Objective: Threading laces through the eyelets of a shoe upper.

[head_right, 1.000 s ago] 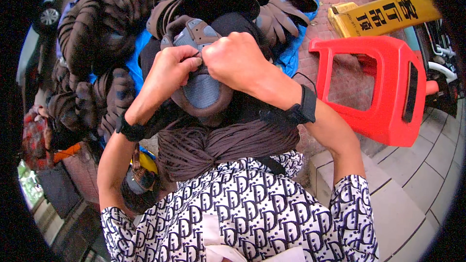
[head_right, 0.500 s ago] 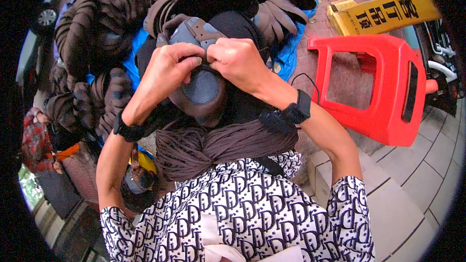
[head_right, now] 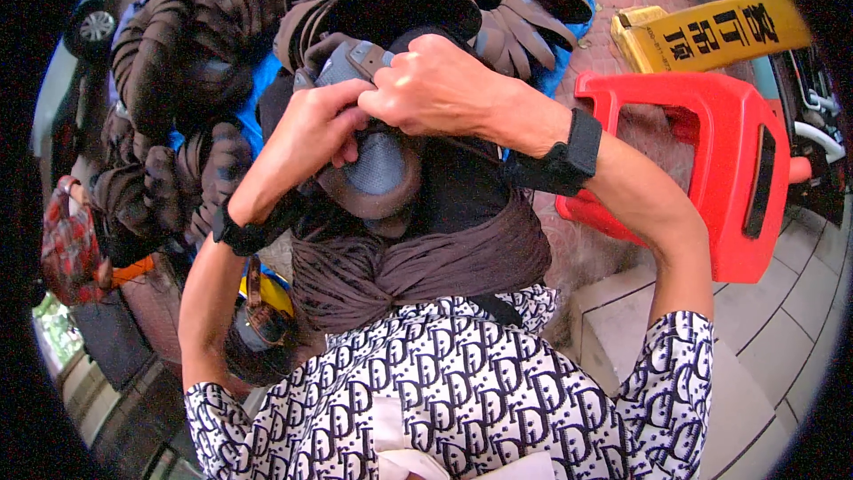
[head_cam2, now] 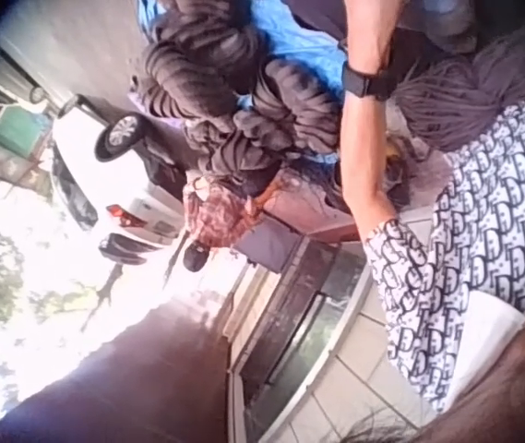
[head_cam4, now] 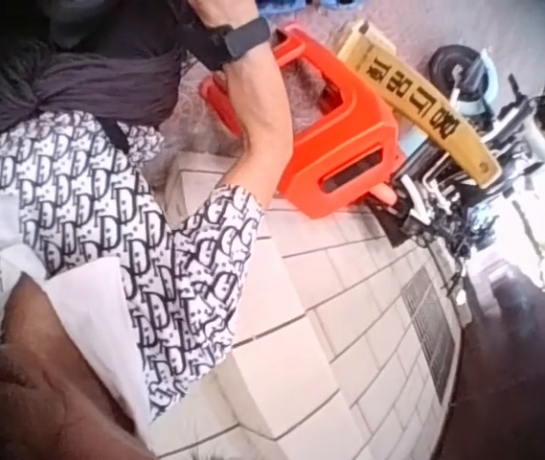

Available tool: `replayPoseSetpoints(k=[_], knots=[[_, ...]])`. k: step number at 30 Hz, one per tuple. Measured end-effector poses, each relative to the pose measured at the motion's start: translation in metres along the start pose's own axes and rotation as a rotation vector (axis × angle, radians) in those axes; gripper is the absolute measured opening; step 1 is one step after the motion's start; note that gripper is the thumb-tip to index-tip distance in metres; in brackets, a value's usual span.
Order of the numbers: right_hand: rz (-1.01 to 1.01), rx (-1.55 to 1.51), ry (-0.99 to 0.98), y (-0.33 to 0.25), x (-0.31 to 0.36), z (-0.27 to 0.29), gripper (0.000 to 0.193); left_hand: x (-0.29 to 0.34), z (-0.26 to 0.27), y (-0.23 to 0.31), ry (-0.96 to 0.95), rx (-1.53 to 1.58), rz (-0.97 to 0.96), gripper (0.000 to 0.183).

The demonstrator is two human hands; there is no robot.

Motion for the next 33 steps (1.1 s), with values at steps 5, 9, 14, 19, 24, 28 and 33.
replayPoseSetpoints(k=[5,9,14,19,24,28,33], knots=[[0.015,0.03,0.084,-0.002,0.0,0.0,0.015,-0.012,-0.001,0.013,-0.177,-0.403,-0.057,0.012],[-0.021,0.002,0.11,0.0,-0.002,0.002,0.017,-0.018,0.0,0.017,-0.303,-0.458,0.031,0.011],[-0.138,-0.117,0.193,0.003,-0.005,0.007,0.017,-0.012,0.009,0.007,-0.297,-0.305,0.061,0.011],[-0.264,-0.262,0.246,0.003,-0.002,0.007,0.022,0.024,0.027,0.002,0.094,-0.155,-0.18,0.008],[-0.351,-0.447,0.265,0.006,-0.022,0.013,0.022,0.041,0.029,-0.002,0.341,0.082,-0.246,0.002],[-0.441,-0.587,0.228,0.001,-0.025,-0.003,0.019,0.036,0.02,-0.009,0.312,0.108,-0.275,0.006],[-0.828,-1.055,0.423,0.008,-0.017,-0.001,0.01,0.017,0.0,-0.043,0.064,0.467,-0.127,0.019]])
Point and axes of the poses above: each hand's wrist, its own x-axis away from the middle knuckle, its own z-axis out of the back of the hand, y = z × x, the point moved 4 cm from there along -x, towards the middle knuckle, and after that the axes turned 15 degrees about z, right-handed, at the moved point
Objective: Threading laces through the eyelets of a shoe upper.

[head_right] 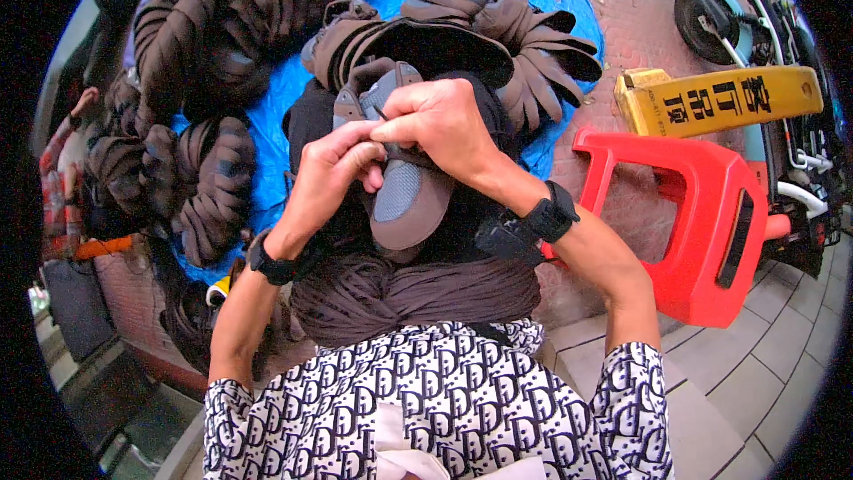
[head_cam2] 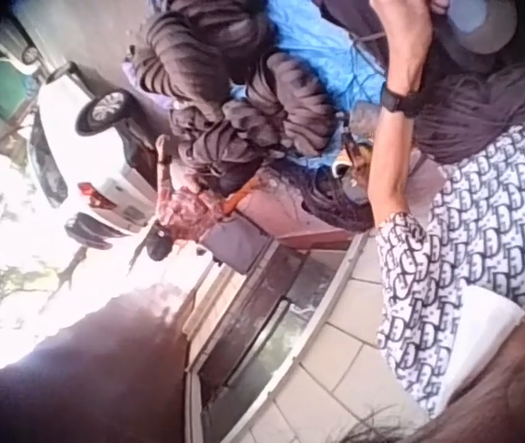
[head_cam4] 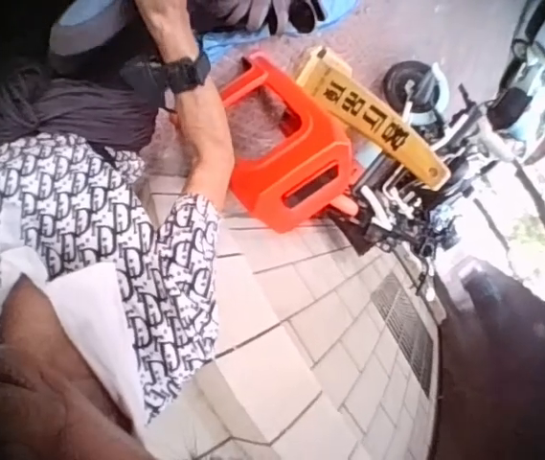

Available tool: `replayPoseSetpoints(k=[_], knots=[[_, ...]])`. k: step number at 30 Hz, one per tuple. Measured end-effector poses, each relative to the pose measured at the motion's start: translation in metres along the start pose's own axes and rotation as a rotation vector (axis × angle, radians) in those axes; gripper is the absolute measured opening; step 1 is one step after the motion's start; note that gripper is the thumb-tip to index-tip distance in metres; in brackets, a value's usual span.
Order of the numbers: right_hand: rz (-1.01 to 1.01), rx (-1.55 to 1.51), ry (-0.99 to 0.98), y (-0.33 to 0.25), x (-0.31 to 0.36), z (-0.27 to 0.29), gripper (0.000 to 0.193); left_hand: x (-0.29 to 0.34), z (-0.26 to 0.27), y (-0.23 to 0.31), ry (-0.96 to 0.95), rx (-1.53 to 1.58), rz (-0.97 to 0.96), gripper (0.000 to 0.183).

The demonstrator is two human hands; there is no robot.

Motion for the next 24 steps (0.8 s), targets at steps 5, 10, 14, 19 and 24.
replayPoseSetpoints(k=[5,10,14,19,24], knots=[[0.521,0.207,-0.023,-0.043,-0.029,-0.009,0.011,0.004,0.0,0.011,0.02,-0.129,-0.031,0.014],[0.463,0.38,-0.181,-0.019,-0.022,-0.013,0.012,0.006,0.012,0.002,-0.061,0.343,0.032,0.015],[0.342,0.295,-0.114,-0.013,-0.018,-0.023,0.012,0.013,0.019,0.01,0.106,0.278,0.014,0.014],[0.388,0.398,-0.185,-0.006,-0.022,-0.032,0.012,0.021,0.029,0.024,0.408,-0.054,-0.195,0.014],[0.031,-0.02,-0.118,0.003,-0.021,-0.037,0.013,0.016,0.029,0.026,0.399,-0.145,-0.318,0.016]])
Point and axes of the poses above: each hand's wrist, its own x-axis away from the middle knuckle, its own z-axis out of the back of the hand, y = z × x, the point moved 4 cm from there along -x, towards the middle knuckle, and after that the axes turned 15 degrees about z, right-handed, at the moved point
